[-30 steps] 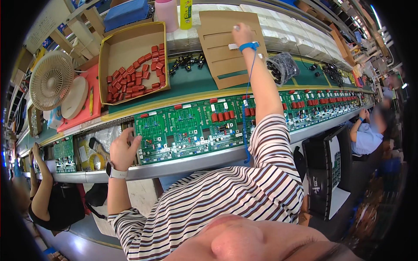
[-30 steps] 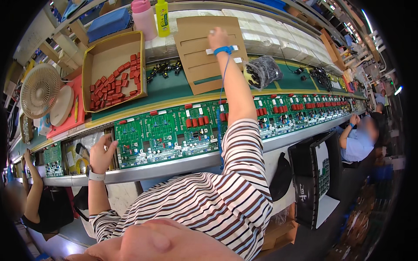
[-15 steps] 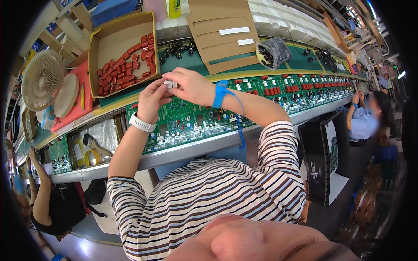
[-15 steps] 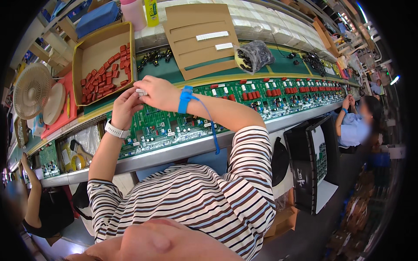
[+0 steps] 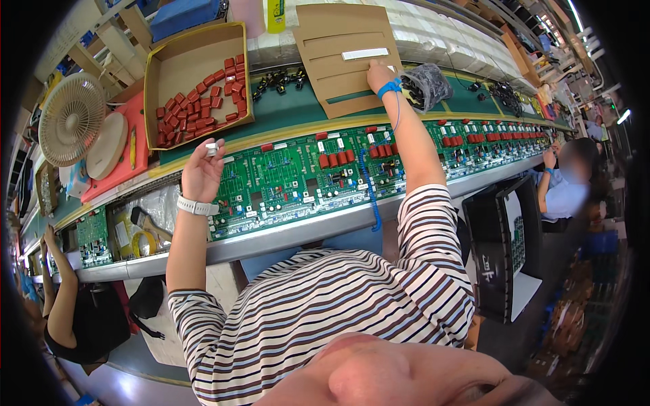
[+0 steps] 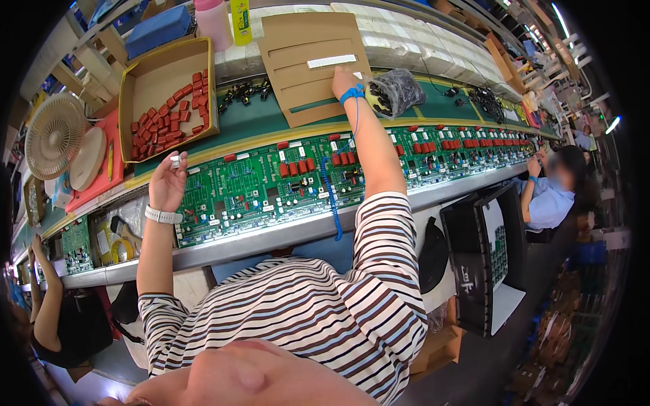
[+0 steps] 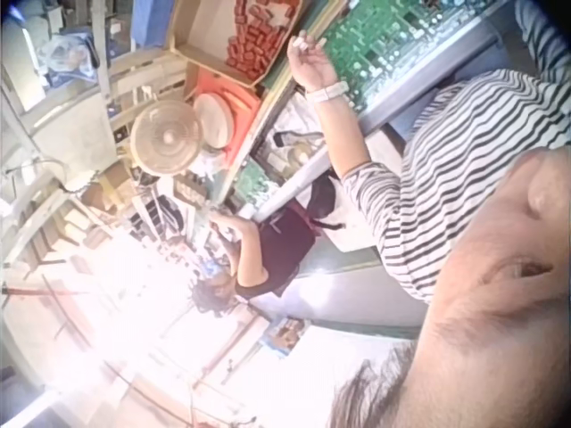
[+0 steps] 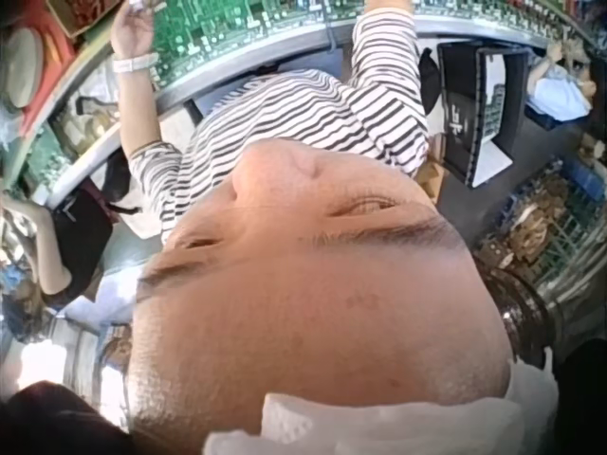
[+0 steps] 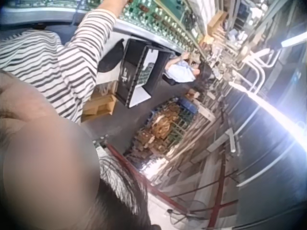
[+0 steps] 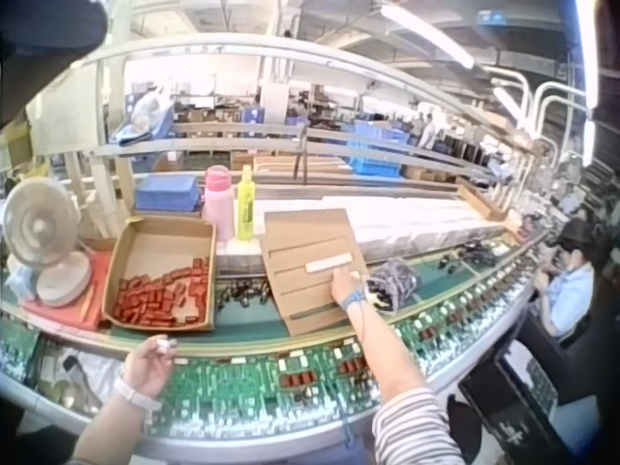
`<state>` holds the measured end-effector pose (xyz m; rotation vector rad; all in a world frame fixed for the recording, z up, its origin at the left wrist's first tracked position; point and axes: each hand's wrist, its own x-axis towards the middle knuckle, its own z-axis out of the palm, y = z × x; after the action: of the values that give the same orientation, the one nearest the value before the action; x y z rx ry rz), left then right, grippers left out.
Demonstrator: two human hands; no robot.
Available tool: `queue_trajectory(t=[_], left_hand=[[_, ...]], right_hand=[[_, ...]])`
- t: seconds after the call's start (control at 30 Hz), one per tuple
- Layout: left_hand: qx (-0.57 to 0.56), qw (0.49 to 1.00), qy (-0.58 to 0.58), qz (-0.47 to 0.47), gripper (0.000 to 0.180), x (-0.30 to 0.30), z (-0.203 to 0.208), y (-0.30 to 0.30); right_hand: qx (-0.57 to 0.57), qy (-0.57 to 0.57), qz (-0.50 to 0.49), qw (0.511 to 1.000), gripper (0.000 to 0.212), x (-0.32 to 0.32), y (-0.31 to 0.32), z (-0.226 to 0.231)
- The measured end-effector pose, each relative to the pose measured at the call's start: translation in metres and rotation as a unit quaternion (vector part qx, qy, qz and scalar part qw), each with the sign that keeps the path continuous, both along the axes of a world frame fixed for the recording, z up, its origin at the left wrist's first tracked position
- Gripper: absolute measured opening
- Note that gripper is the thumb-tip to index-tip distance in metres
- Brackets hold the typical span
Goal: Assembling electronic components onto printed circuit boards.
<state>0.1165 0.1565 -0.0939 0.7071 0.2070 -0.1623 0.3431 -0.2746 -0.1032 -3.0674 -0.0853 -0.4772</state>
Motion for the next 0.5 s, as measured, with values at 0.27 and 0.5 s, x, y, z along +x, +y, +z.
queue_trajectory(t=[0.27, 0.5], left_hand=[[0.030, 0.998, -0.052, -0.022, 0.025, -0.001, -0.007, 0.010], [0.137, 0.990, -0.022, 0.034, 0.011, -0.007, 0.001, -0.004]], right_hand=[[-0.029, -0.037, 0.024, 0.999, 0.016, 0.005, 0.002, -0.004], [-0.013, -0.054, 0.002, 0.998, 0.015, 0.006, 0.012, -0.001]])
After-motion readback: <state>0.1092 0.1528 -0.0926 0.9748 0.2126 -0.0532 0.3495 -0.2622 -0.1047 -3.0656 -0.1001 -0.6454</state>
